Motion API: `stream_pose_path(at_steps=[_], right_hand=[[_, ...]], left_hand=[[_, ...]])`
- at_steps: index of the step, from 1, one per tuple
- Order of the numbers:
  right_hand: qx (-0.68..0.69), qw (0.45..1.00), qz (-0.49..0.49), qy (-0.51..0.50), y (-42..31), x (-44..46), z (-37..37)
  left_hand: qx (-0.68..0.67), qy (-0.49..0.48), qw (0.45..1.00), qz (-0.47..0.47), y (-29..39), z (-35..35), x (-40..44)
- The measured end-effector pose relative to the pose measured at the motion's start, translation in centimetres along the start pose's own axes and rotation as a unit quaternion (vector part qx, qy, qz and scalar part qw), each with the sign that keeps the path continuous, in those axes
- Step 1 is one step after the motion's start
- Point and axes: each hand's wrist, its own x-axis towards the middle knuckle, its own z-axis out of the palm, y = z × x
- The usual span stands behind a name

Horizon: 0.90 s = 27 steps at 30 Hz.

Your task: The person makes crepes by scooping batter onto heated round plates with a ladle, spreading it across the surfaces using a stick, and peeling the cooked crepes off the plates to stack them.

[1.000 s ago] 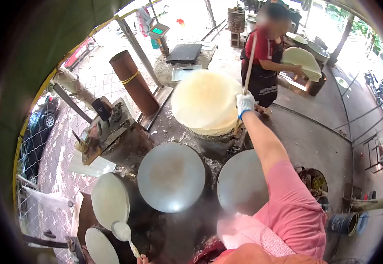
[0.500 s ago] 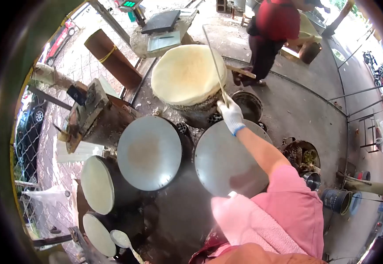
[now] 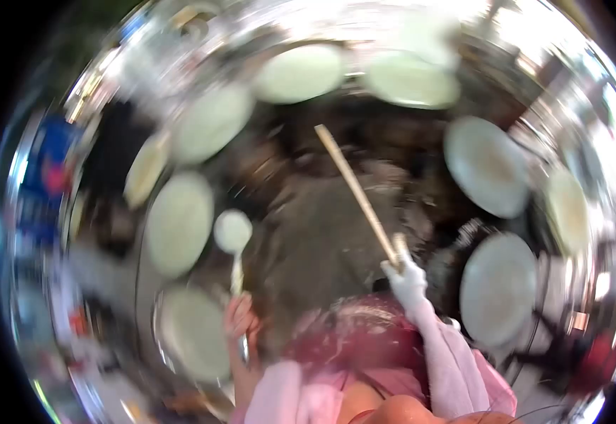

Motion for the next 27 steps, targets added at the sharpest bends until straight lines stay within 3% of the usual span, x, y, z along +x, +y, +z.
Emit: stream_pose_path(at_steps=[1, 2, 3, 5, 7, 10, 13, 14, 15, 17, 20, 23, 26, 27], right_hand=[[-0.009, 0.999, -0.022, -0.039, -2.2, -1.1, 2.2], [-0.005, 0.997, -0.061, -0.053, -2.3, -1.4, 5.1], [-0.003, 0.994, -0.088, -0.071, -5.8, -2.8, 6.5], [0.016, 0.978, -0.194, -0.071, -5.7, -5.3, 12.7], [0.010, 0.981, -0.140, -0.137, -9.4, -8.4, 16.6], [-0.017, 0.973, -0.083, -0.216, -11.1, -12.6, 21.1], [-0.014, 0.968, -0.043, -0.247, -10.6, -14.5, 24.2], [-0.013, 0.967, -0.032, -0.254, -11.1, -15.1, 25.0], [-0.020, 0.956, 0.063, -0.285, -12.0, -15.9, 24.8], [-0.059, 0.954, -0.020, -0.293, -9.7, -16.4, 25.3], [-0.090, 0.951, 0.058, -0.290, -10.6, -17.8, 25.5], [-0.125, 0.953, 0.005, -0.275, -9.0, -18.3, 25.8], [-0.127, 0.940, -0.079, -0.307, -6.9, -18.3, 26.0], [-0.094, 0.936, -0.040, -0.338, -6.1, -18.4, 26.1]], left_hand=[[-0.002, -0.017, 1.000, 0.010, 1.9, -2.4, -3.2], [-0.001, 0.029, 0.999, 0.019, 3.6, -3.5, -5.2], [0.019, 0.111, 0.992, 0.060, 5.2, -4.8, -7.9], [0.138, 0.253, 0.945, 0.153, 8.3, -9.2, -12.8], [0.235, 0.408, 0.864, 0.180, 11.6, -10.4, -15.0], [0.402, 0.530, 0.729, 0.162, 15.1, -19.3, -18.4], [0.776, 0.463, 0.419, 0.089, 17.6, -29.2, -20.6], [0.807, 0.419, 0.416, -0.007, 19.0, -29.7, -20.6], [0.823, 0.410, 0.393, -0.029, 19.8, -30.4, -20.0], [0.856, 0.383, 0.341, -0.069, 21.5, -31.4, -17.6], [0.816, 0.407, 0.408, -0.042, 24.9, -32.1, -15.2], [0.820, 0.343, 0.444, -0.118, 25.4, -39.2, -14.9], [0.628, 0.352, 0.686, -0.107, 22.2, -44.2, -17.5], [0.531, 0.379, 0.750, -0.112, 20.9, -43.9, -18.3]])
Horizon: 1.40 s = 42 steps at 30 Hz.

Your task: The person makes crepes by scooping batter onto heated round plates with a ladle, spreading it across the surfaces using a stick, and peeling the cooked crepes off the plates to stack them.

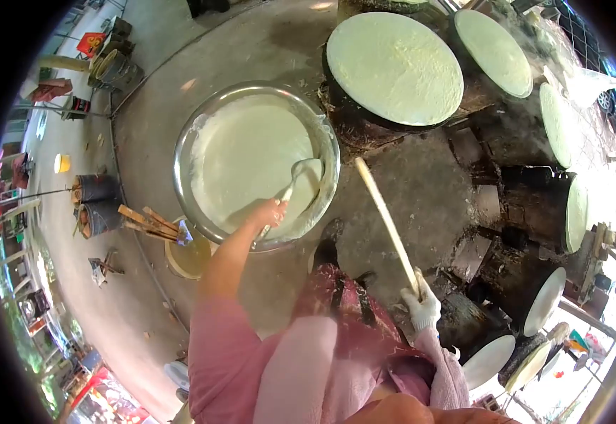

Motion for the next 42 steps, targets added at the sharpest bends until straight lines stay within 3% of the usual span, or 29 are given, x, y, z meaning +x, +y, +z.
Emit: stream_pose_path(at_steps=[2, 3, 4, 5, 8, 11, 14, 15, 18, 19, 21, 24, 26, 28, 29, 31, 33, 37, 38, 39, 40, 41, 42], right_hand=[[-0.070, 0.992, 0.066, -0.080, -1.3, -0.7, 0.3], [-0.176, 0.972, 0.033, -0.153, -2.5, -0.8, 0.2], [-0.196, 0.967, -0.028, -0.161, 0.2, -0.8, 0.9], [-0.215, 0.958, 0.018, -0.191, -0.4, -1.3, 1.3], [-0.184, 0.942, 0.069, -0.272, 3.3, -3.3, 3.3], [-0.033, 0.947, 0.001, -0.318, 6.8, -6.1, 3.7], [-0.045, 0.940, 0.021, -0.338, 6.9, -8.4, 0.7], [0.004, 0.951, 0.006, -0.310, 7.9, -9.0, 0.5], [-0.043, 0.948, -0.026, -0.314, 0.6, -12.0, -5.2], [0.120, 0.944, -0.177, -0.251, 3.6, -11.6, -4.3], [0.104, 0.938, -0.310, -0.117, 8.0, -10.3, -4.1], [0.343, 0.924, -0.159, -0.057, 9.0, -9.7, -4.7], [0.355, 0.934, -0.030, 0.041, 8.2, -9.1, -6.3], [0.441, 0.890, -0.024, 0.113, 7.3, -9.9, -8.0], [0.442, 0.883, -0.038, 0.156, 10.6, -8.4, -8.0], [0.424, 0.872, -0.061, 0.237, 13.5, -8.1, -8.8], [0.475, 0.830, -0.040, 0.290, 13.8, -9.7, -9.7], [0.502, 0.768, 0.019, 0.398, 17.5, -12.5, -9.9], [0.470, 0.776, 0.054, 0.417, 17.3, -14.3, -9.9], [0.447, 0.784, 0.084, 0.423, 15.9, -16.8, -10.5], [0.353, 0.782, 0.142, 0.494, 15.8, -18.3, -10.0], [0.260, 0.775, 0.197, 0.541, 17.4, -19.5, -9.3], [0.220, 0.751, 0.169, 0.599, 20.1, -20.3, -7.7]], left_hand=[[-0.215, -0.034, 0.971, -0.094, 0.9, 3.2, -5.0], [-0.329, -0.100, 0.934, -0.098, -1.3, 5.0, -5.4], [-0.434, -0.165, 0.880, -0.099, -4.4, 7.2, -4.9], [-0.531, -0.228, 0.810, -0.096, -6.2, 9.0, -5.3], [-0.615, -0.114, 0.780, -0.013, -2.4, 15.0, -11.6], [-0.774, -0.197, 0.599, 0.053, -0.5, 18.5, -15.0], [-0.845, -0.172, 0.504, 0.058, 2.8, 18.0, -19.8], [-0.860, -0.219, 0.452, 0.088, 5.5, 17.2, -23.4], [-0.794, -0.309, 0.496, 0.169, 9.7, 13.6, -31.3], [-0.743, -0.300, 0.556, 0.222, 11.2, 11.8, -33.0], [-0.628, -0.270, 0.657, 0.317, 13.7, 9.0, -35.7], [-0.602, -0.128, 0.731, 0.297, 18.5, 5.0, -33.9], [-0.585, -0.092, 0.762, 0.262, 22.1, 3.3, -31.6], [-0.567, -0.044, 0.800, 0.191, 26.1, 3.4, -30.1], [-0.380, 0.045, 0.868, 0.317, 26.4, 6.0, -30.4], [-0.269, 0.104, 0.894, 0.342, 27.8, 10.0, -31.2], [-0.190, 0.000, 0.915, 0.355, 29.5, 11.9, -30.3], [-0.115, -0.234, 0.926, 0.272, 35.8, 18.2, -28.2], [-0.145, -0.415, 0.883, 0.166, 36.4, 19.5, -23.5], [-0.103, -0.472, 0.862, 0.150, 37.4, 22.5, -22.8], [-0.129, -0.560, 0.816, 0.061, 37.4, 25.4, -20.6], [-0.108, -0.534, 0.839, -0.005, 38.1, 28.9, -21.1], [-0.058, -0.533, 0.844, -0.018, 38.3, 32.0, -20.5]])
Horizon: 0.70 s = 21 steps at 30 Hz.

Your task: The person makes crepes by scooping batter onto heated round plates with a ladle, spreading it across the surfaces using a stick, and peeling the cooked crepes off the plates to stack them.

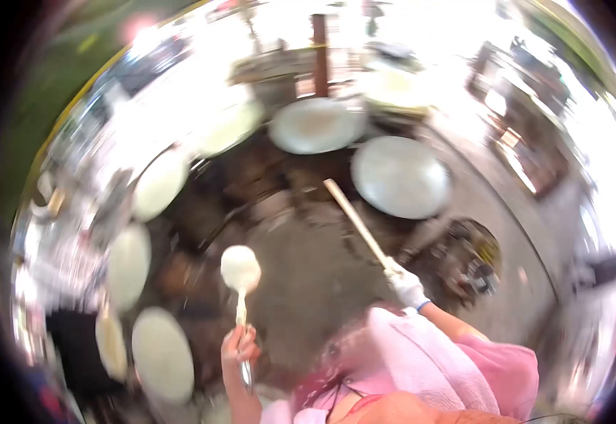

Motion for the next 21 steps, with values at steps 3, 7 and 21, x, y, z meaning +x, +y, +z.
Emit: stream_pose_path(at_steps=[3, 7, 21], right_hand=[[-0.005, 0.983, 0.165, 0.082, -0.7, -2.3, -7.2], [0.081, 0.920, 0.216, 0.317, 9.4, -4.2, -13.5], [0.059, 0.721, 0.243, 0.646, 15.2, -0.6, -38.5]], left_hand=[[0.020, -0.013, 0.993, -0.114, -0.5, 7.1, 8.0], [0.113, -0.124, 0.964, -0.204, -2.6, 18.0, 19.3], [0.277, -0.268, 0.876, -0.291, -11.8, 43.0, 43.4]])
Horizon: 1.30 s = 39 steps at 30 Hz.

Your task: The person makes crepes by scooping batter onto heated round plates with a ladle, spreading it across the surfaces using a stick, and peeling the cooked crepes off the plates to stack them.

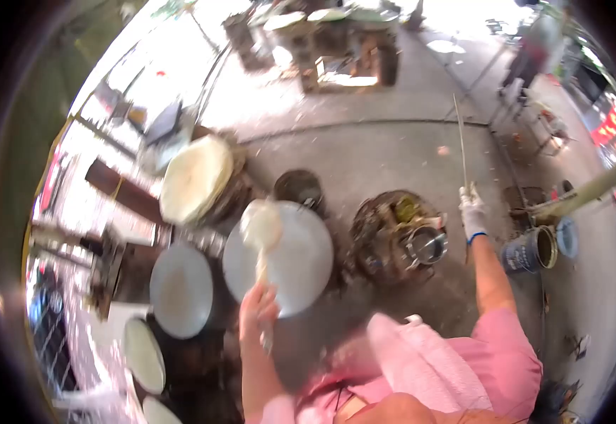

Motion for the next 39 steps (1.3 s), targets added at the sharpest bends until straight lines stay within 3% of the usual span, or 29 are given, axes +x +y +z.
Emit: stream_pose_path(at_steps=[1, 2, 3, 4, 5, 6, 7, 8, 10, 11, 13, 14, 16, 17, 19, 21, 24, 26, 27, 29, 31, 33, 35, 37, 38, 39], right_hand=[[0.029, 0.998, 0.030, -0.050, -2.5, -2.1, 1.7], [0.034, 0.986, 0.101, -0.128, -4.3, -4.8, 3.4], [0.029, 0.988, -0.016, -0.151, -3.7, -8.0, 6.0], [-0.109, 0.972, -0.081, -0.192, -7.2, -12.1, 7.4], [-0.055, 0.978, -0.071, -0.187, -3.5, -15.6, 10.4], [-0.131, 0.964, -0.034, -0.231, -7.4, -19.9, 11.6], [-0.082, 0.970, -0.102, -0.206, -6.4, -23.7, 13.9], [-0.088, 0.970, -0.061, -0.218, -5.6, -27.1, 15.8], [-0.225, 0.935, 0.014, -0.273, -6.2, -31.8, 18.3], [-0.257, 0.924, 0.042, -0.279, -6.4, -33.7, 19.5], [-0.174, 0.936, 0.096, -0.290, -3.0, -37.3, 22.2], [-0.163, 0.935, 0.115, -0.292, -3.4, -37.8, 22.6], [-0.139, 0.934, 0.148, -0.294, -4.9, -38.1, 23.3], [-0.179, 0.936, 0.132, -0.273, -7.7, -37.6, 22.7], [-0.115, 0.973, 0.077, -0.183, -5.9, -38.5, 23.7], [-0.117, 0.957, 0.127, -0.233, -4.1, -39.6, 25.8], [-0.033, 0.950, 0.119, -0.285, -7.4, -40.0, 28.7], [-0.165, 0.946, 0.052, -0.274, -9.1, -37.6, 27.2], [-0.231, 0.934, 0.023, -0.272, -9.4, -36.4, 25.9], [-0.056, 0.975, 0.026, -0.211, -4.3, -34.7, 24.8], [-0.004, 0.926, 0.170, -0.338, -3.7, -33.9, 24.8], [0.112, 0.867, 0.265, -0.406, -4.0, -34.7, 27.4], [0.068, 0.866, 0.238, -0.434, -5.1, -34.4, 28.5], [-0.052, 0.894, 0.106, -0.432, -6.4, -31.7, 25.9], [-0.080, 0.913, -0.015, -0.399, -4.6, -29.9, 24.9], [-0.066, 0.928, -0.040, -0.365, -3.1, -28.3, 24.3]], left_hand=[[-0.007, -0.097, 0.995, -0.017, 0.0, -1.4, 2.5], [0.221, 0.032, 0.974, 0.027, -0.1, 0.6, 3.5], [0.144, -0.002, 0.990, -0.007, -0.3, 0.0, 5.8], [0.154, 0.008, 0.988, 0.015, -0.9, 0.0, 7.8], [0.165, 0.015, 0.986, 0.033, -2.1, -0.2, 9.2], [0.159, 0.028, 0.986, 0.037, -3.6, -1.4, 11.4], [0.155, 0.038, 0.986, 0.041, -4.8, -2.9, 13.3], [0.213, 0.055, 0.974, 0.045, -5.5, -4.2, 14.3], [0.318, 0.084, 0.942, 0.058, -6.2, -6.5, 15.7], [0.410, 0.097, 0.899, 0.120, -6.3, -8.0, 16.1], [0.573, 0.121, 0.773, 0.242, -5.9, -11.0, 16.1], [0.591, 0.147, 0.737, 0.292, -4.7, -10.6, 14.6], [0.608, 0.143, 0.742, 0.244, -1.1, -9.7, 11.4], [0.616, 0.141, 0.742, 0.224, 0.7, -9.7, 10.2], [0.642, 0.168, 0.739, 0.119, 3.0, -10.8, 9.4], [0.676, 0.175, 0.697, 0.160, 3.0, -13.7, 9.5], [0.674, 0.154, 0.686, 0.228, 4.3, -15.0, 7.3], [0.669, 0.164, 0.667, 0.285, 4.2, -17.7, 7.0], [0.634, 0.158, 0.659, 0.372, 4.3, -18.8, 6.6], [0.589, 0.159, 0.700, 0.371, 5.8, -18.5, 4.3], [0.620, 0.184, 0.670, 0.365, 5.8, -19.5, 3.3], [0.549, 0.179, 0.730, 0.365, 5.8, -18.2, 2.5], [0.543, 0.201, 0.752, 0.314, 5.9, -17.0, 1.3], [0.556, 0.204, 0.758, 0.274, 5.9, -17.1, 0.3], [0.561, 0.206, 0.761, 0.253, 5.8, -17.3, -0.4], [0.552, 0.217, 0.768, 0.240, 5.5, -17.4, -0.8]])
